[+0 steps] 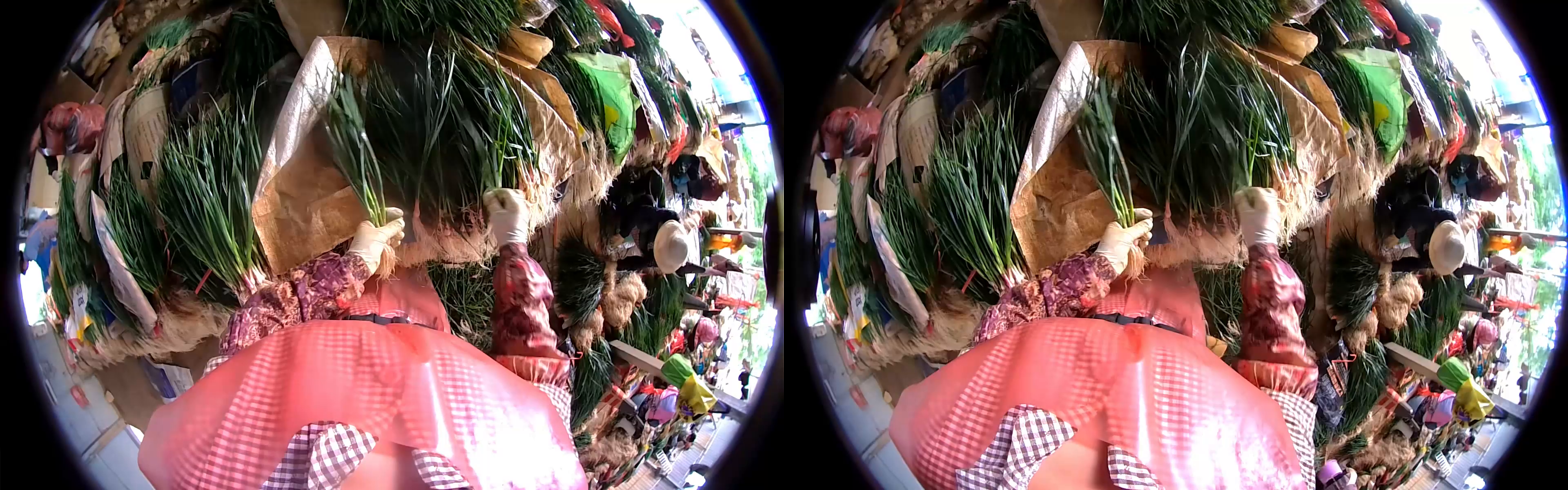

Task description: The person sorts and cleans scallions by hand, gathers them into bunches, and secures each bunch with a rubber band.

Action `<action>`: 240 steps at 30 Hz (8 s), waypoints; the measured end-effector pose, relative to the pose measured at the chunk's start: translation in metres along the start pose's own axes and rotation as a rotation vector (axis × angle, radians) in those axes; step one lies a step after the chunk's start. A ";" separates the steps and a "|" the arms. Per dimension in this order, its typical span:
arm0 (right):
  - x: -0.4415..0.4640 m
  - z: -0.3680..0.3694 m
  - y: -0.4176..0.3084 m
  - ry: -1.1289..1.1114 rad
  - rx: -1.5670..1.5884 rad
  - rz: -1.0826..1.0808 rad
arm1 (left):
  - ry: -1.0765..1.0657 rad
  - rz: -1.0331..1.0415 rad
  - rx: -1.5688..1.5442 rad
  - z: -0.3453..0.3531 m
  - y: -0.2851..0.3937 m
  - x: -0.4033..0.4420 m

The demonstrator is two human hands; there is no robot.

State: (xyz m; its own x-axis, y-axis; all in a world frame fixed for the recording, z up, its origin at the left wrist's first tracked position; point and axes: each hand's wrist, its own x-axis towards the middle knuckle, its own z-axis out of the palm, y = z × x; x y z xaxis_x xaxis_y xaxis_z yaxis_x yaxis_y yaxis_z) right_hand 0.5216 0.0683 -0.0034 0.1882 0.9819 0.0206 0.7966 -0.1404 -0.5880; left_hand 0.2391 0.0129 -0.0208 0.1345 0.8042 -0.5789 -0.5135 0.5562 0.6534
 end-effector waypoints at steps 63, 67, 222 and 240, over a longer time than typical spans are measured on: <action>-0.070 -0.066 -0.042 -0.252 1.326 0.391 | -0.433 -0.248 0.100 0.086 -0.008 -0.008; -0.081 -0.069 -0.043 -0.462 0.916 0.429 | -0.369 -0.154 0.465 0.067 -0.003 -0.017; 0.019 -0.012 -0.029 -0.300 0.111 -0.090 | -0.379 -0.301 -0.358 -0.003 0.031 -0.071; -0.034 -0.014 -0.099 -0.603 0.670 0.338 | -0.223 -0.253 -0.235 0.025 0.024 -0.063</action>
State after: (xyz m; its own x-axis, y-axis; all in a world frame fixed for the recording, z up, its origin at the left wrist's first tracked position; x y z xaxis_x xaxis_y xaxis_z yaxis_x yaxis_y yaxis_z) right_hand 0.4443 0.0468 0.0650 -0.1283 0.8291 -0.5442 0.2259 -0.5099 -0.8301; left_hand 0.2395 -0.0195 0.0439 0.4488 0.6883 -0.5699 -0.6170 0.7000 0.3595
